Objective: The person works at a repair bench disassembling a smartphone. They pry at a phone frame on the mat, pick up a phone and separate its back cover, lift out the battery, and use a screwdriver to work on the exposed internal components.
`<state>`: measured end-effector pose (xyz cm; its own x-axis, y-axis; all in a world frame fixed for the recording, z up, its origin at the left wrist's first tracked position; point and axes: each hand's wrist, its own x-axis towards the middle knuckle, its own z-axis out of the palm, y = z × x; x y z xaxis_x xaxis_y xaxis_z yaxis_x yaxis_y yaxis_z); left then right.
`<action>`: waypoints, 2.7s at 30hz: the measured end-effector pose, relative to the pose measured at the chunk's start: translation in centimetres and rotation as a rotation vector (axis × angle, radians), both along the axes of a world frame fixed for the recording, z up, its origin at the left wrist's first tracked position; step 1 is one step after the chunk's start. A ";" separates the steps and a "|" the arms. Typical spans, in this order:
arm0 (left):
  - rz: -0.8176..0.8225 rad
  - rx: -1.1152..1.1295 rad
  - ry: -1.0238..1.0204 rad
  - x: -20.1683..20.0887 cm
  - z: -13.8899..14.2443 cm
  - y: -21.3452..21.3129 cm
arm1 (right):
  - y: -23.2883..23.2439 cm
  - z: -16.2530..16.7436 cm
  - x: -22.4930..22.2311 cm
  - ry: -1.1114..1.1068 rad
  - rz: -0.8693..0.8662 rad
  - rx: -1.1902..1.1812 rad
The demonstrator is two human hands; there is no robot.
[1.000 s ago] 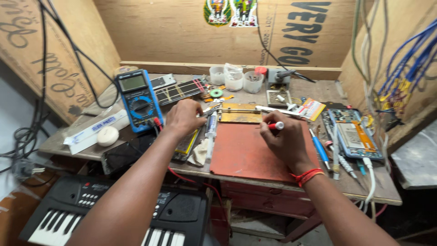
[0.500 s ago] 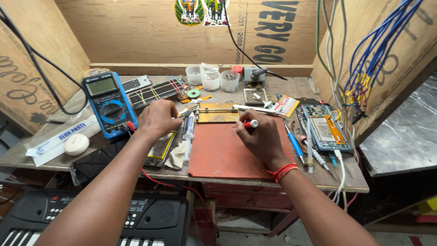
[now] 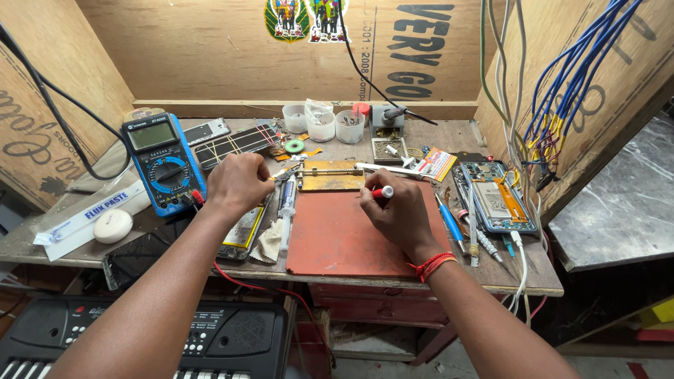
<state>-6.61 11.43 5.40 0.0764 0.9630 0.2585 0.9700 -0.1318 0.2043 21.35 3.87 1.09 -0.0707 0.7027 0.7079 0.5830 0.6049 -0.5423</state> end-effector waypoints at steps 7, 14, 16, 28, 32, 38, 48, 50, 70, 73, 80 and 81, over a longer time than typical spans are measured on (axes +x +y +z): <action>0.005 0.050 -0.126 -0.2 0.3 -0.4 | 0.1 -0.1 0.2 0.018 0.009 -0.016; 0.004 0.169 -0.322 -0.9 -0.1 -0.4 | 0.2 -0.4 0.6 -0.012 -0.009 0.006; -0.002 0.195 -0.391 -1.6 0.1 -0.2 | 0.2 -0.5 0.6 -0.005 -0.009 0.001; -0.065 0.098 -1.118 -5.3 1.1 -0.3 | 0.0 -0.3 0.6 -0.013 -0.038 -0.013; -0.072 0.054 -1.185 -5.6 0.7 -0.1 | 0.0 -0.1 0.8 -0.023 -0.034 0.003; -0.056 0.023 -1.160 -5.5 -0.3 0.5 | 0.1 -0.2 0.9 -0.041 -0.038 0.009; 0.074 -0.034 -0.998 -4.4 -2.1 0.7 | 0.2 -0.3 1.0 -0.038 -0.028 0.016; 0.119 -0.047 -0.942 -4.0 -2.1 0.7 | 0.2 -0.3 1.0 -0.032 -0.025 0.007; 0.164 -0.088 -0.414 -3.5 -2.2 1.4 | 0.1 -0.1 1.0 -0.044 -0.033 0.005; 0.176 -0.111 -0.401 -3.4 -1.7 1.0 | 0.1 -0.1 1.0 -0.029 -0.035 -0.036; 0.172 -0.137 -0.337 -2.8 -1.2 0.8 | 0.0 0.0 0.9 -0.035 -0.027 -0.008; 0.165 -0.134 -0.318 -2.9 -1.2 0.9 | 0.1 0.0 0.9 -0.035 -0.025 -0.004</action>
